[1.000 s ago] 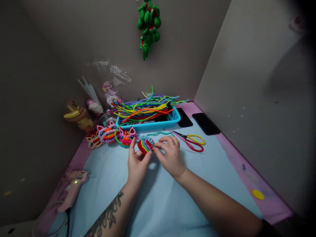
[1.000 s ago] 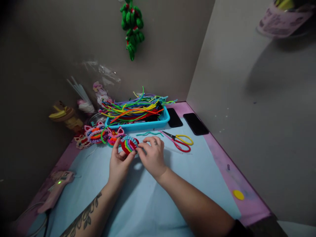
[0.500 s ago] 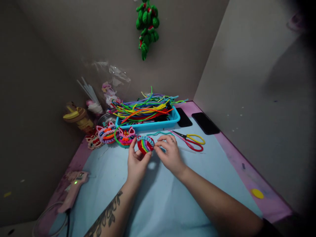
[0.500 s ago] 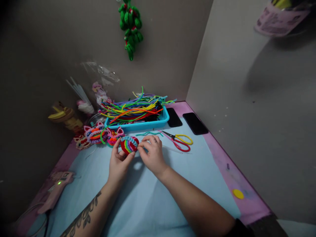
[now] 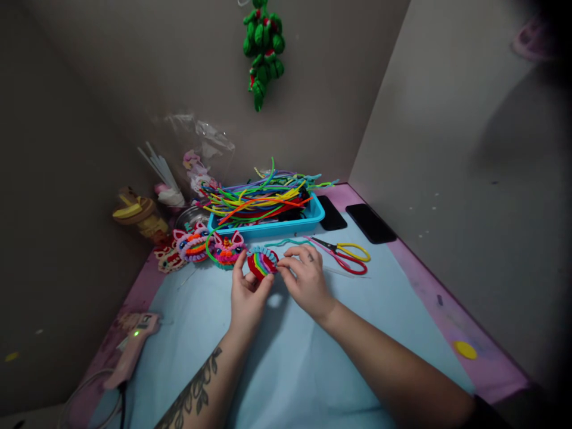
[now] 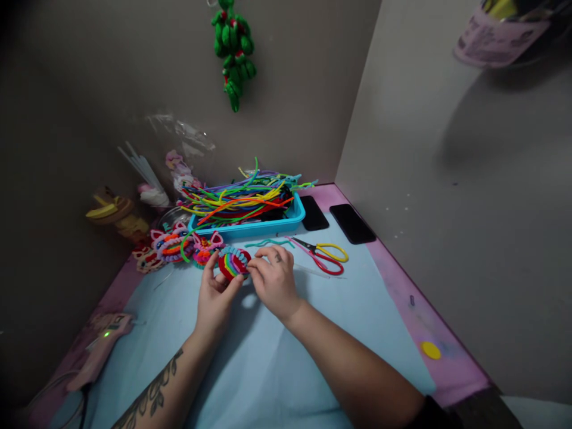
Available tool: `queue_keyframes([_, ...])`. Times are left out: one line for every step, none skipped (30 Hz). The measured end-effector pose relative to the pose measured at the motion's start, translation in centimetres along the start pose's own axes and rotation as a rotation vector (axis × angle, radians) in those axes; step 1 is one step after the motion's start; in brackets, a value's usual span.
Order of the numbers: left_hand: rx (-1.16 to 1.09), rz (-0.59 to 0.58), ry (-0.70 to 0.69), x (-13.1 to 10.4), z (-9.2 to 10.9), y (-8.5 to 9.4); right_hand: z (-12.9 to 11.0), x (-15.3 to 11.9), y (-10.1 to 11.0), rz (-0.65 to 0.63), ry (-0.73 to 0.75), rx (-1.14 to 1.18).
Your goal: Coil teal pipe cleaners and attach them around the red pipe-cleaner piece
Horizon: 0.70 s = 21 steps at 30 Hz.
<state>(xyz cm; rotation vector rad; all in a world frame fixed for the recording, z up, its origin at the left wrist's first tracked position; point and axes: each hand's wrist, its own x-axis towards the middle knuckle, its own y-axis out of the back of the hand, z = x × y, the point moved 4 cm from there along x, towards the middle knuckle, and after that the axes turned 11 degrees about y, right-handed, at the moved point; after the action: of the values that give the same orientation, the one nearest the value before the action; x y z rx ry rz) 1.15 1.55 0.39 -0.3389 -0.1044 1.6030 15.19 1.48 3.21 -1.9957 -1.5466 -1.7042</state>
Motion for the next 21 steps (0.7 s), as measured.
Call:
queue_keyframes([0.003, -0.005, -0.003, 0.02, -0.03, 0.00, -0.01, -0.02, -0.01, -0.003, 0.005, -0.006])
queue_keyframes([0.006, -0.011, -0.004, 0.04, -0.06, -0.01, -0.04, -0.03, -0.01, -0.005, 0.011, -0.012])
queue_keyframes([0.008, -0.016, -0.005, 0.06, -0.08, -0.02, -0.07, -0.02, -0.01, -0.006, 0.015, -0.017])
queue_keyframes([0.010, -0.020, -0.005, 0.09, -0.10, -0.03, -0.12, -0.01, 0.01, -0.008, 0.017, -0.020])
queue_keyframes([0.011, -0.021, -0.004, 0.11, -0.13, -0.03, -0.15, 0.01, 0.03, -0.007, 0.016, -0.023])
queue_keyframes([0.011, -0.019, -0.004, 0.12, -0.17, -0.03, -0.18, 0.05, 0.06, -0.006, 0.013, -0.025])
queue_keyframes([0.012, -0.017, -0.004, 0.12, -0.21, -0.04, -0.22, 0.10, 0.11, -0.001, 0.010, -0.029])
queue_keyframes([0.013, -0.015, -0.005, 0.11, -0.26, -0.05, -0.24, 0.16, 0.16, 0.004, 0.005, -0.033])
queue_keyframes([0.014, -0.015, -0.004, 0.08, -0.32, -0.08, -0.27, 0.21, 0.21, 0.010, 0.000, -0.039])
queue_keyframes([0.013, -0.014, -0.001, 0.04, -0.38, -0.12, -0.29, 0.26, 0.26, 0.016, -0.006, -0.046])
queue_keyframes([0.009, -0.014, 0.004, -0.02, -0.43, -0.18, -0.31, 0.28, 0.31, 0.024, -0.013, -0.052])
queue_keyframes([0.003, -0.012, 0.008, -0.09, -0.45, -0.24, -0.33, 0.28, 0.36, 0.032, -0.018, -0.054])
queue_keyframes([-0.005, -0.009, 0.013, -0.16, -0.43, -0.30, -0.34, 0.24, 0.41, 0.044, -0.023, -0.053])
queue_keyframes([-0.014, -0.005, 0.015, -0.23, -0.38, -0.36, -0.36, 0.19, 0.46, 0.057, -0.023, -0.049])
queue_keyframes([-0.025, 0.004, 0.015, -0.29, -0.30, -0.39, -0.39, 0.12, 0.51, 0.072, -0.020, -0.045])
queue_keyframes([-0.036, 0.017, 0.011, -0.34, -0.20, -0.39, -0.42, 0.05, 0.55, 0.084, -0.014, -0.041])
queue_keyframes([-0.045, 0.030, 0.008, -0.38, -0.10, -0.37, -0.47, 0.00, 0.57, 0.091, -0.006, -0.039])
queue_keyframes([-0.052, 0.045, 0.005, -0.40, -0.03, -0.33, -0.52, -0.03, 0.58, 0.092, 0.002, -0.038])
queue_keyframes([-0.057, 0.058, 0.003, -0.41, 0.02, -0.27, -0.56, -0.03, 0.58, 0.088, 0.007, -0.039])
queue_keyframes([-0.058, 0.065, 0.003, -0.41, 0.04, -0.23, -0.62, 0.00, 0.56, 0.080, 0.011, -0.039])
queue_keyframes([-0.056, 0.068, 0.002, -0.40, 0.03, -0.19, -0.67, 0.05, 0.56, 0.075, 0.014, -0.038])
